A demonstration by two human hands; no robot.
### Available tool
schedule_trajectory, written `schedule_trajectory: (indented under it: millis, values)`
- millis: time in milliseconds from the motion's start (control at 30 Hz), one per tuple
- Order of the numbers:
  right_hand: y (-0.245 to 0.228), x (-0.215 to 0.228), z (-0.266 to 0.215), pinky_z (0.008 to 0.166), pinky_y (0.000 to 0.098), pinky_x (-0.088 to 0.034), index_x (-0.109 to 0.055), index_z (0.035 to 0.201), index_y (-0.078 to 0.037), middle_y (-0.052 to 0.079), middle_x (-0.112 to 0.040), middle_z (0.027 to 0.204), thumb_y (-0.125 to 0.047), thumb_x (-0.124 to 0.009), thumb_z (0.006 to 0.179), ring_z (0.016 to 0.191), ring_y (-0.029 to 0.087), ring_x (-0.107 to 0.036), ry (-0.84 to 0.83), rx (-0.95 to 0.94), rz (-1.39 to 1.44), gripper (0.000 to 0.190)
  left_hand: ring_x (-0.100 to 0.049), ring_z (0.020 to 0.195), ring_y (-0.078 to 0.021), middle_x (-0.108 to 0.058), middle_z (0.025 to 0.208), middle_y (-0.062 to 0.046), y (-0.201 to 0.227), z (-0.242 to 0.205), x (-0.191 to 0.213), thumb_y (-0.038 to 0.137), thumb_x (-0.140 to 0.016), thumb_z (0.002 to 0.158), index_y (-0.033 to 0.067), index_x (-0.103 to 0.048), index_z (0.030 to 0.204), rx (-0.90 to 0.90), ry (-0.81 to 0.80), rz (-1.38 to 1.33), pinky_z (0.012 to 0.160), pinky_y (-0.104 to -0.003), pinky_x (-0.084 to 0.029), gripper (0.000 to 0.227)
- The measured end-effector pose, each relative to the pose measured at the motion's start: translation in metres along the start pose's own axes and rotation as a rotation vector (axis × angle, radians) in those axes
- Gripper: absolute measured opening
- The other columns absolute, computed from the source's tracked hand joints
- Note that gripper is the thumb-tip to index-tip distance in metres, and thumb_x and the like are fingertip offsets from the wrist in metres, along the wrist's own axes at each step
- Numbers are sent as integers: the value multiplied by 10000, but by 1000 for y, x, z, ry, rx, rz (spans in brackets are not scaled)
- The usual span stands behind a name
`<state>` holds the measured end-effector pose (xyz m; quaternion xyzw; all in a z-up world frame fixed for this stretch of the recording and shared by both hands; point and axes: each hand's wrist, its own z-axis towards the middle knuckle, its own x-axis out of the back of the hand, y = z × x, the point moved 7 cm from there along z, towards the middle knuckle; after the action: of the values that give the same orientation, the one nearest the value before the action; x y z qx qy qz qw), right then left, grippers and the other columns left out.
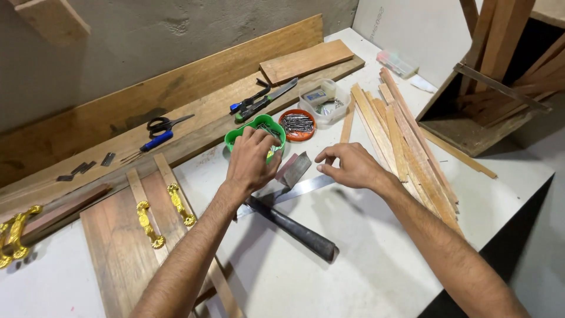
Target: Hammering small nails into decorative gold handles on wooden pieces.
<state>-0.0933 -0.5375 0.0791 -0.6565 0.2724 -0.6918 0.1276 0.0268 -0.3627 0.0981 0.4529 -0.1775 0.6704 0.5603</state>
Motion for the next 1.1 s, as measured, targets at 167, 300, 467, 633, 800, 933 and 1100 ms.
schedule_trajectory:
  millis: [167,300,467,633,800,933,1100]
  values:
    - [19,-1,68,825,415,-594,-801,1064,-103,126,-794,935,-222,-704,911,852,243,-763,-2,-20,-91,216,-556,1080,-264,-677,1075,-76,-31,29,-30,229,-733,893,124,-729,1007,13,-55,43,909,-449,-473,155]
    - [63,-36,134,829,412,-633,-806,1049,-106,121,-794,956,-141,-685,916,793,233,-778,-23,-69,-172,183,-558,1104,-275,-679,1122,-104,-62,37,-58,245,-699,925,109,-723,1048,60,-153,92,944,-471,-492,185]
    - [44,-42,171,833,422,-621,-833,974,-97,166,-779,878,-134,-750,839,791,294,-760,-62,-50,-240,163,-559,1147,-295,-680,1161,-113,-79,39,-64,237,-689,927,104,-723,1066,81,-164,79,970,-498,-502,196]
    - [63,-66,195,753,407,-679,-813,972,-72,163,-775,861,-130,-733,860,784,289,-793,-170,-157,-280,149,-559,1168,-314,-679,1162,-122,-87,35,-62,213,-696,909,91,-725,1073,90,-137,43,974,-507,-498,206]
    - [38,-58,190,808,431,-638,-729,1025,39,240,-737,1013,-267,-808,883,924,335,-743,-223,-207,-443,346,-568,1151,-315,-683,1132,-121,-85,28,-48,121,-695,865,72,-720,1048,94,-64,-30,990,-485,-500,191]
    - [38,-63,193,852,452,-599,-710,1037,34,227,-732,1030,-344,-787,902,954,336,-721,-235,-139,-520,409,-571,1138,-312,-685,1114,-116,-81,23,-38,74,-679,842,71,-719,1050,112,-55,-40,976,-480,-503,212]
    - [50,-69,190,752,437,-625,-752,942,4,176,-767,900,-255,-641,998,779,266,-752,-277,-141,-526,287,-576,1124,-326,-672,1070,-127,-73,11,-21,33,-662,805,70,-707,1048,74,25,-59,965,-477,-503,250]
